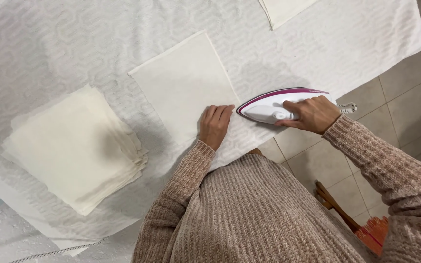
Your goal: Ironing and stacking several square pieces of white fabric on a cloth-covered table.
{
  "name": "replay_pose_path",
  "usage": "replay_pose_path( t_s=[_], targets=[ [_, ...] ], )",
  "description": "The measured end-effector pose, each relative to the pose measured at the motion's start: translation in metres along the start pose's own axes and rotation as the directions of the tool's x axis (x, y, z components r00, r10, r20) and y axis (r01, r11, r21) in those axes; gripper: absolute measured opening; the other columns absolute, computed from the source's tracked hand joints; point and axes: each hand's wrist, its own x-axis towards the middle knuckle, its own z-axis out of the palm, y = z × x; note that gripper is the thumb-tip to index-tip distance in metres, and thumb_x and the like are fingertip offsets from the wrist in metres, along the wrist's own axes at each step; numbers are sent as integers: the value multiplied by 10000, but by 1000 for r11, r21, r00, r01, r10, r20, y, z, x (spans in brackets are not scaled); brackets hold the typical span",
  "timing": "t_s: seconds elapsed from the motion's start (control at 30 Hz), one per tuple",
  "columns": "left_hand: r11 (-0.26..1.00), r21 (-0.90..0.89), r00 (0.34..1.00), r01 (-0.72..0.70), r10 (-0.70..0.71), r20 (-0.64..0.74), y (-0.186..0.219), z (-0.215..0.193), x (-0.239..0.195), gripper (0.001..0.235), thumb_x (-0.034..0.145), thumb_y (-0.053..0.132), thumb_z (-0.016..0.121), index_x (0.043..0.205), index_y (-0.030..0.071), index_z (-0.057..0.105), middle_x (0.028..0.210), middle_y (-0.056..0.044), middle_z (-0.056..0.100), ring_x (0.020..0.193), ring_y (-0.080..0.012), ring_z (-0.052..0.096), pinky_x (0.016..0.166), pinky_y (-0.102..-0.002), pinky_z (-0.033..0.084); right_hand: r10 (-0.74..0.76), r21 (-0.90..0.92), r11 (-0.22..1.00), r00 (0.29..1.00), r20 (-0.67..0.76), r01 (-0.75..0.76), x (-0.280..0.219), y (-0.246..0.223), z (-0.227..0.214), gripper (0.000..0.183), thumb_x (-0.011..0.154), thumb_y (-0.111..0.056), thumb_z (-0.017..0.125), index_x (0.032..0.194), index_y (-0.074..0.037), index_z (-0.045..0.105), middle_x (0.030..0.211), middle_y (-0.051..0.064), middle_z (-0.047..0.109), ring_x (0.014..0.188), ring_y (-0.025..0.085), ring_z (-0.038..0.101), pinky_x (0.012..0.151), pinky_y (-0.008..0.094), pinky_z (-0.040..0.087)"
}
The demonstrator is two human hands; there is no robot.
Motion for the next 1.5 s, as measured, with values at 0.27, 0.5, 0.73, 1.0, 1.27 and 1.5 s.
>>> replay_pose_path(
  t_s=[0.27,0.5,0.73,1.0,1.27,1.5],
  targets=[
    [999,-26,999,40,-39,15,6,-18,10,218,1002,93,623,1215,49,633,907,-70,605,805,-239,609,679,-341,504,-48,-7,999,999,4,48,9,-12,-9,440,951,-672,506,976,-239,577,685,4,743,675,237,752,684,377,596],
    [992,-100,997,74,-72,24,-4,-28,-19,250,984,63,591,1225,26,646,990,-130,613,883,-317,609,776,-413,497,-87,5,996,996,9,87,18,-14,-7,466,957,-688,486,955,-234,588,685,-11,745,652,215,750,693,345,602],
    [993,-45,993,110,-108,39,-38,-64,-72,217,931,96,653,1145,80,686,1028,-102,605,949,-314,598,832,-430,471,-130,-1,992,991,-12,130,28,-34,-25,480,944,-705,493,958,-233,580,678,-5,738,637,227,746,686,363,601],
    [972,37,970,230,-226,-95,-43,-114,-106,60,904,148,795,946,145,753,933,-13,639,896,-238,607,817,-379,481,-163,0,987,987,-13,163,31,-35,-19,466,946,-686,510,943,-225,577,655,-5,731,618,233,741,682,368,601],
    [930,-60,927,364,-368,-80,-34,-146,-89,68,894,172,829,916,149,770,900,7,641,895,-202,617,823,-331,476,-187,-31,982,982,-22,186,37,-49,-29,477,945,-702,491,936,-232,565,657,-10,727,618,244,738,674,374,599],
    [891,-115,897,440,-428,116,-59,-139,-105,170,830,196,864,837,114,716,808,-8,622,856,-239,639,799,-380,503,-218,-66,975,973,-76,213,46,-68,-37,487,930,-721,487,952,-239,551,679,3,722,628,264,738,669,407,596]
  ],
)
